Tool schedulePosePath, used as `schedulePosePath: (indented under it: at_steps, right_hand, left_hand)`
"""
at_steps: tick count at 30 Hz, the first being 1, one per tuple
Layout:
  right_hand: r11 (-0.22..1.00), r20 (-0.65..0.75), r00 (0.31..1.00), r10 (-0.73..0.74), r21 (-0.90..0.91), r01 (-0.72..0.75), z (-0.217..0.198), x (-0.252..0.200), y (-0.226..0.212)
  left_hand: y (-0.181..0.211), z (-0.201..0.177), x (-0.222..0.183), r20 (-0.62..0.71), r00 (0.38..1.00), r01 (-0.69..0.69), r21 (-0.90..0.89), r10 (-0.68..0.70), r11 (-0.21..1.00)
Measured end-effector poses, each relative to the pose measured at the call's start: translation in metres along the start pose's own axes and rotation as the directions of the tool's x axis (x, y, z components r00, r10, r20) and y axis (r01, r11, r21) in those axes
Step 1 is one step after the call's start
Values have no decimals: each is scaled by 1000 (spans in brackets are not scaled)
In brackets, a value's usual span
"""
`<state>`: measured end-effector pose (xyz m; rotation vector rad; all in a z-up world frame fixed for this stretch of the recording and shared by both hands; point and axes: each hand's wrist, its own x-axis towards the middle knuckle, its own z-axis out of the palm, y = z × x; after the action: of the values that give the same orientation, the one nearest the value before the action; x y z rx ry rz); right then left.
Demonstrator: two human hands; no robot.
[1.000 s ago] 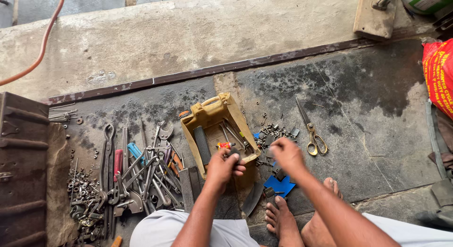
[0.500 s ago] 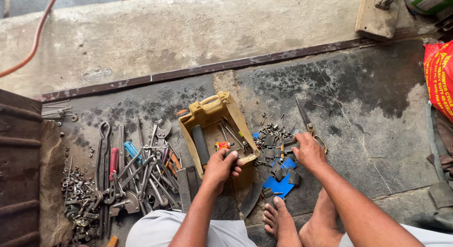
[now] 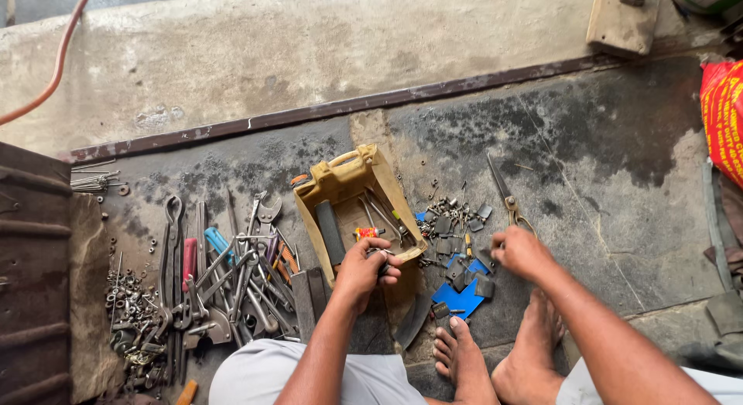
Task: The person picks through a collection of screws and small hardware in a yellow tray, sorts them into small piles on the floor, and uses shears to cut a small metal or plastic piece.
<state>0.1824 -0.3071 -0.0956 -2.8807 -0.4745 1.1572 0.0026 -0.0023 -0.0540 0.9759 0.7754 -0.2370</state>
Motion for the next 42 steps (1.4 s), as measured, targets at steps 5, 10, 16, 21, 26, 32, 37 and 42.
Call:
schedulePosePath:
  at_steps: [5,10,16,21,26,32,37,42]
  right_hand:
    - [991,-371,926,-72,78,109,-21,25,-2]
    - [966,-458,850,-259,-112,234,-29,48,-16]
    - [985,-340,939,53,170,6,-54,35,-33]
    - [752,-112,993,25,656,55,-72,-29,-93]
    - [538,-109,886,-450,759,366,-52,-35,-141]
    - [939,-327,945,-26,315,135,-42,17,-107]
    - [980,-457,877,-145,55,191,-6,15,-100]
    - [976,-473,877,-80,141,165,4,16,-100]
  left_hand:
    - [1,3,1,82,996,34,-7,-33,999]
    - [6,4,-4,89,996,20,-79,-12,997]
    - [15,8,-3,130,991,-2,-213,30,977]
    - [13,15,-5,134,990,-10,-262,46,965]
    - [14,12,-8,183,982,28,-343,37,939]
    - [-3,-5,10,-28,997,-81,-379,76,922]
    - [-7,-9,19,-149,989,-72,-371,17,926]
    - [-5,-13,20,-85,995,-79,-344,53,936]
